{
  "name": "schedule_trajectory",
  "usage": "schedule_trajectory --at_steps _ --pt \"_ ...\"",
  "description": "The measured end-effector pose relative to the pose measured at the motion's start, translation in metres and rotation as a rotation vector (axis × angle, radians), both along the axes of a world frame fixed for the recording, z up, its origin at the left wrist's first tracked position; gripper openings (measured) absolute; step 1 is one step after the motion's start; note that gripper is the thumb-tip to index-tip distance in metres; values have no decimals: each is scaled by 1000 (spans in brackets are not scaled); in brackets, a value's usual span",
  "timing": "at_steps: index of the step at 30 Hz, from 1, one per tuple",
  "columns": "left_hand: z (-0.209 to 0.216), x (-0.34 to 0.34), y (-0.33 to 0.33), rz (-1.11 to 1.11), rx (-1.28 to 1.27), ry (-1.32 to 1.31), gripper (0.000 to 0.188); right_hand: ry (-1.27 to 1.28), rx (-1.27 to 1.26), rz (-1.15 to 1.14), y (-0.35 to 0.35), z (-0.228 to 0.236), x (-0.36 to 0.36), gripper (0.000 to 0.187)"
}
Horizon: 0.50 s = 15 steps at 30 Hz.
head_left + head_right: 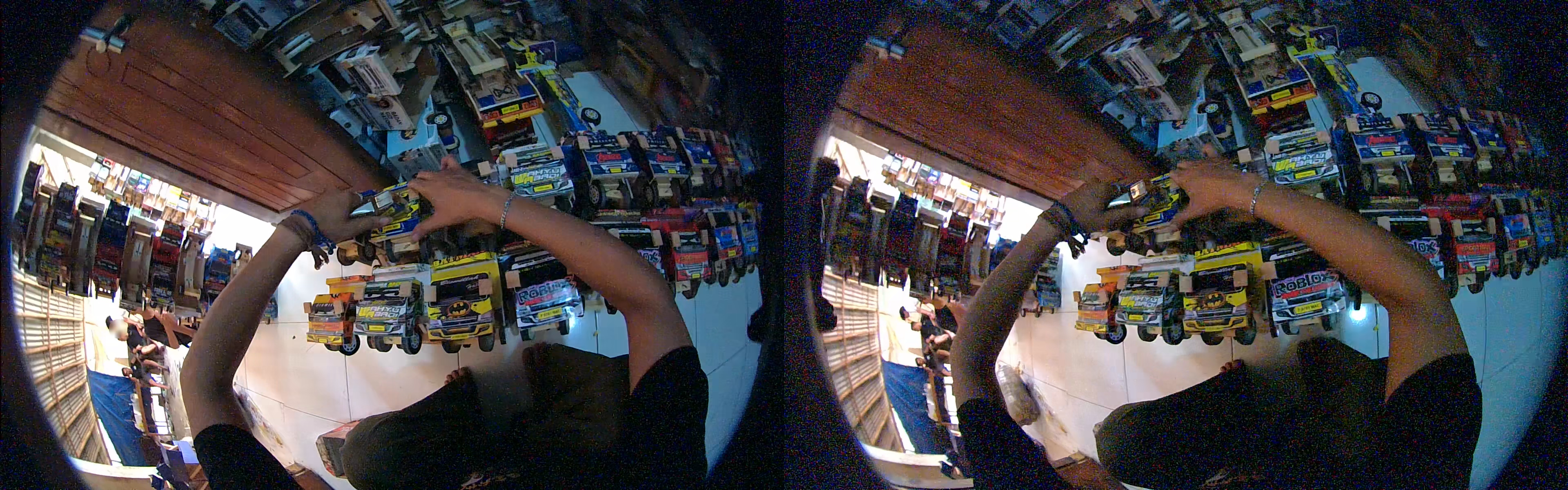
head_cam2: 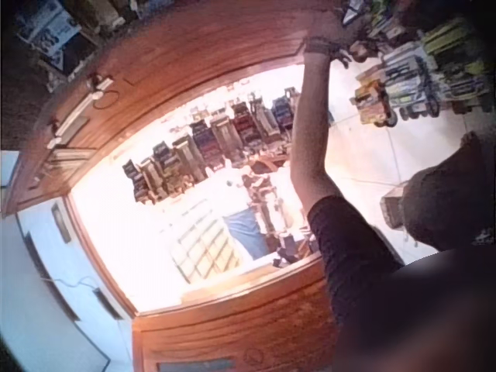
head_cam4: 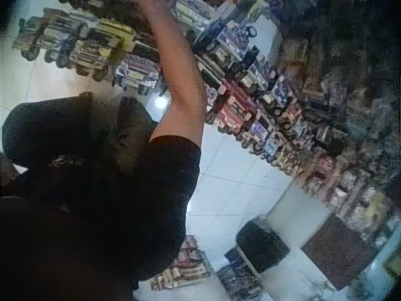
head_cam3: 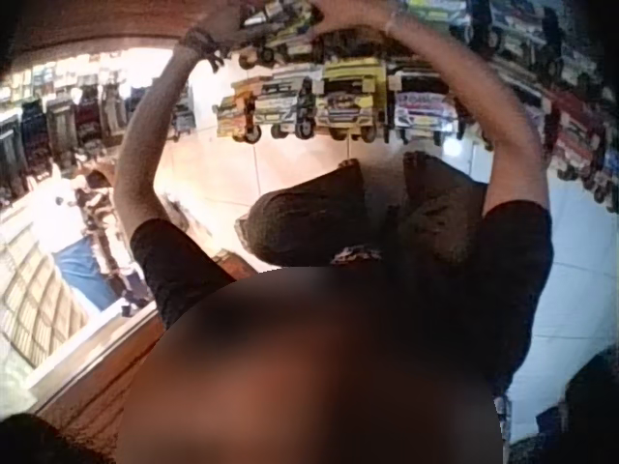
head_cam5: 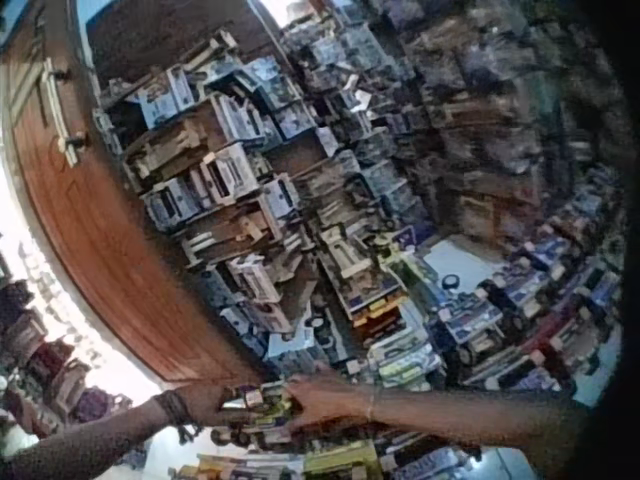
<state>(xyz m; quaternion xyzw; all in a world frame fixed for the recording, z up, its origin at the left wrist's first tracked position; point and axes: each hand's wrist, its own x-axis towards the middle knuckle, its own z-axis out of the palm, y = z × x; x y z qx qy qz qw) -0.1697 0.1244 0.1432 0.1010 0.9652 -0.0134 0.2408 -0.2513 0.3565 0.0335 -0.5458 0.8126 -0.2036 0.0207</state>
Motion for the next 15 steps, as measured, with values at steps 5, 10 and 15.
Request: schedule_trajectory --at_steps 5,10,15 --pt "5 1 7 77 26 -48 82 -6 -7 13 -3 -6 -3 102" --pt "21 10 3 121 122 -51 72 52 -118 8 0 -5 -7 105" --pt "34 23 1 -118 33 163 50 -162 112 -41 31 38 -42 109"
